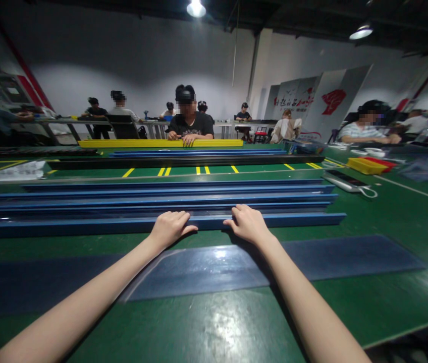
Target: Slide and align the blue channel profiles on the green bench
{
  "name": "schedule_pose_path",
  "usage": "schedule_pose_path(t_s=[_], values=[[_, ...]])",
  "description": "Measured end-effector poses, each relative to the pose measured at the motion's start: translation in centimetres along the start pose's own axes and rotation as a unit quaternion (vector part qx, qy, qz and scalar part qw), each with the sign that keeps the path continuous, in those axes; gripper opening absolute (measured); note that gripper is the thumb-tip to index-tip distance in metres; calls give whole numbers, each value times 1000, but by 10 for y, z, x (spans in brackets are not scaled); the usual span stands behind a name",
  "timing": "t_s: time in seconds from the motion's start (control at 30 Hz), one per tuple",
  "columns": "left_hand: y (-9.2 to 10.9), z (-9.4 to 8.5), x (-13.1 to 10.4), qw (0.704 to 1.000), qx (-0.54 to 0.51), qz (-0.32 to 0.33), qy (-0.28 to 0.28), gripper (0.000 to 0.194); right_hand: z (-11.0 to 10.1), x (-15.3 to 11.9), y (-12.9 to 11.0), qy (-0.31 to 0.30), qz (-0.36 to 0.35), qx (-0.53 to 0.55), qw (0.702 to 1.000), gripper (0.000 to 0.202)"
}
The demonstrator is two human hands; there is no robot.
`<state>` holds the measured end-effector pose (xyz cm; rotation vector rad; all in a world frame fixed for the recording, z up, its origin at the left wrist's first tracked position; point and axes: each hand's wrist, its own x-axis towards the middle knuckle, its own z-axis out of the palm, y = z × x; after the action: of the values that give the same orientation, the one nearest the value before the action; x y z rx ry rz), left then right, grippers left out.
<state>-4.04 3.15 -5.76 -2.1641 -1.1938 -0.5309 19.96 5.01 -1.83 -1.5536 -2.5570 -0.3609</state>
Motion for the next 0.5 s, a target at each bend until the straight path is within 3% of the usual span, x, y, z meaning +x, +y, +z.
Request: schedule_pose_path(t_s=[0.5], values=[[0,0,0,1000,5,-19,14,43,2,0,1,13,-5,-3,1000,29]])
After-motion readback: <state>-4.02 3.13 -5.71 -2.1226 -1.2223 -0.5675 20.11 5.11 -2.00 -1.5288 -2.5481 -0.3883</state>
